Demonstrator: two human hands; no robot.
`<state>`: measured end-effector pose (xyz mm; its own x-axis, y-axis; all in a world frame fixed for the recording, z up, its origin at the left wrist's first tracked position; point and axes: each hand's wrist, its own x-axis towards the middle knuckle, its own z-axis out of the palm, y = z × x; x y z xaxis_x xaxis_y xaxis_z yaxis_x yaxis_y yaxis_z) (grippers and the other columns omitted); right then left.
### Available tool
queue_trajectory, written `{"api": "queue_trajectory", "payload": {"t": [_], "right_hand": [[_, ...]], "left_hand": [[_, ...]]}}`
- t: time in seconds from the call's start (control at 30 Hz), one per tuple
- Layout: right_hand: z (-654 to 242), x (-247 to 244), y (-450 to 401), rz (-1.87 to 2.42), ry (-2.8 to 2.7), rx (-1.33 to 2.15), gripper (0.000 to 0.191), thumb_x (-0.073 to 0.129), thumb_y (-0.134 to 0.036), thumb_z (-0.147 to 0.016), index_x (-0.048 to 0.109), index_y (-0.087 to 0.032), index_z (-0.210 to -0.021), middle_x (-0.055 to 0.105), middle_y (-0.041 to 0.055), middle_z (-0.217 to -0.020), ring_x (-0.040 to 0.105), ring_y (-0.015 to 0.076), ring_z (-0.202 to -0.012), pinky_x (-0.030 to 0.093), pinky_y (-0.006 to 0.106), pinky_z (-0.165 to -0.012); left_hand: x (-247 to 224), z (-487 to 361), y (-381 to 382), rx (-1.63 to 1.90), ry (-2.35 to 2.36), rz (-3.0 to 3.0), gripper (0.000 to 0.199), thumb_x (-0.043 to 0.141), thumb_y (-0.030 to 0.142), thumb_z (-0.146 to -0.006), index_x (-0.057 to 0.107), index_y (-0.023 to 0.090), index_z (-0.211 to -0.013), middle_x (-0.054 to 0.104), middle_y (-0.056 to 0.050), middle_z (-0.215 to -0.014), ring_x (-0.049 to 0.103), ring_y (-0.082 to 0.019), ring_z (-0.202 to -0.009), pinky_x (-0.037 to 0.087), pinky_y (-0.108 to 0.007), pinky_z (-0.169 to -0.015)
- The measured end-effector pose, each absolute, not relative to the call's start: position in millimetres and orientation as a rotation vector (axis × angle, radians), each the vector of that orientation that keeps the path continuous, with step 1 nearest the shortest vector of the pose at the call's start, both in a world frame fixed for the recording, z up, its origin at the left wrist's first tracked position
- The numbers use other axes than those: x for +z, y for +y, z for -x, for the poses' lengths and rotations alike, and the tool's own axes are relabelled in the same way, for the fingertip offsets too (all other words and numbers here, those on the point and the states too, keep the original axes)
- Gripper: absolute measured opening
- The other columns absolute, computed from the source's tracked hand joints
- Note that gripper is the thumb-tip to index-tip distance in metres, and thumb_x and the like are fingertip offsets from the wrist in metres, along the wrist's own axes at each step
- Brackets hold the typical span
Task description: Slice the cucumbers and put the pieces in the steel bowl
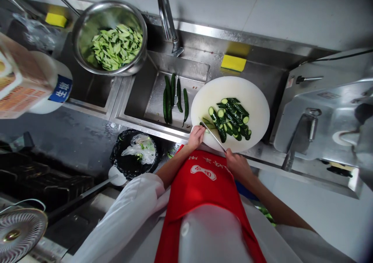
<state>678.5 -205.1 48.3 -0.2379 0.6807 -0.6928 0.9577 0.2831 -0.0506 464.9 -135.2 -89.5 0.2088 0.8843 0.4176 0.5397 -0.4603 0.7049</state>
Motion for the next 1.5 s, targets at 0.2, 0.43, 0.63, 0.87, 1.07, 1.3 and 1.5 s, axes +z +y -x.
{"api": "queue_trajectory", "payload": {"t": [0.2, 0.43, 0.63, 0.87, 1.07, 1.3, 1.5], "right_hand": [[-681, 50, -205, -1.472, 1.975, -0.656, 0.032, 0.025, -0.024, -0.104, 0.047, -0.011, -0.124, 0.069, 0.0127, -0.088, 0.071, 0.0227, -0.087, 0.044, 0.028, -0.069], [-680, 48, -200, -1.516, 1.939, -0.742, 0.033, 0.021, -0.030, -0.105, 0.049, -0.014, -0.114, 0.070, 0.0118, -0.086, 0.072, 0.0219, -0.084, 0.041, 0.028, -0.066], [-680, 46, -196, -1.498, 1.966, -0.692, 0.031, 0.025, -0.029, -0.105, 0.049, -0.013, -0.117, 0.071, 0.0130, -0.088, 0.071, 0.0218, -0.087, 0.041, 0.027, -0.068], [-695, 72, -201, -1.528, 1.946, -0.741, 0.025, 0.029, -0.029, -0.104, 0.050, -0.016, -0.110, 0.072, 0.0111, -0.085, 0.071, 0.0221, -0.081, 0.037, 0.027, -0.065], [-681, 58, -187, -1.556, 1.903, -0.793, 0.030, 0.027, -0.030, -0.105, 0.051, -0.014, -0.113, 0.072, 0.0120, -0.086, 0.070, 0.0221, -0.083, 0.036, 0.028, -0.065], [-698, 70, -191, -1.646, 1.915, -0.832, 0.034, 0.026, -0.036, -0.105, 0.053, -0.016, -0.112, 0.070, 0.0083, -0.082, 0.067, 0.0195, -0.078, 0.032, 0.027, -0.065], [-696, 62, -215, -1.551, 1.984, -0.823, 0.032, 0.029, -0.034, -0.105, 0.052, -0.015, -0.116, 0.071, 0.0110, -0.086, 0.069, 0.0219, -0.082, 0.034, 0.028, -0.065]], "left_hand": [[-92, -464, -135, 1.198, 1.269, -2.092, 0.024, 0.045, 0.017, -0.100, 0.064, 0.016, -0.114, 0.062, -0.012, -0.103, 0.059, -0.019, -0.099, 0.054, -0.034, -0.085], [-96, -457, -135, 1.193, 1.201, -2.128, 0.026, 0.044, 0.016, -0.100, 0.061, 0.016, -0.118, 0.062, -0.012, -0.106, 0.059, -0.020, -0.104, 0.054, -0.037, -0.088], [-105, -446, -131, 1.065, 1.133, -2.206, 0.027, 0.043, 0.020, -0.100, 0.061, 0.017, -0.120, 0.063, -0.013, -0.105, 0.058, -0.021, -0.106, 0.052, -0.041, -0.092], [-102, -446, -129, 0.988, 1.129, -2.168, 0.026, 0.044, 0.019, -0.099, 0.061, 0.019, -0.118, 0.064, -0.013, -0.106, 0.059, -0.021, -0.102, 0.052, -0.042, -0.092], [-103, -448, -131, 1.015, 1.128, -2.137, 0.024, 0.044, 0.022, -0.099, 0.063, 0.018, -0.114, 0.065, -0.013, -0.105, 0.060, -0.021, -0.103, 0.052, -0.043, -0.093], [-79, -441, -103, 1.131, 1.357, -1.939, 0.023, 0.045, 0.026, -0.100, 0.066, 0.016, -0.103, 0.065, -0.010, -0.097, 0.061, -0.020, -0.096, 0.052, -0.037, -0.089], [-51, -457, 11, 0.780, 0.972, -2.076, 0.025, 0.062, 0.021, -0.085, 0.067, 0.018, -0.110, 0.066, -0.009, -0.110, 0.060, -0.023, -0.106, 0.049, -0.038, -0.096]]}}
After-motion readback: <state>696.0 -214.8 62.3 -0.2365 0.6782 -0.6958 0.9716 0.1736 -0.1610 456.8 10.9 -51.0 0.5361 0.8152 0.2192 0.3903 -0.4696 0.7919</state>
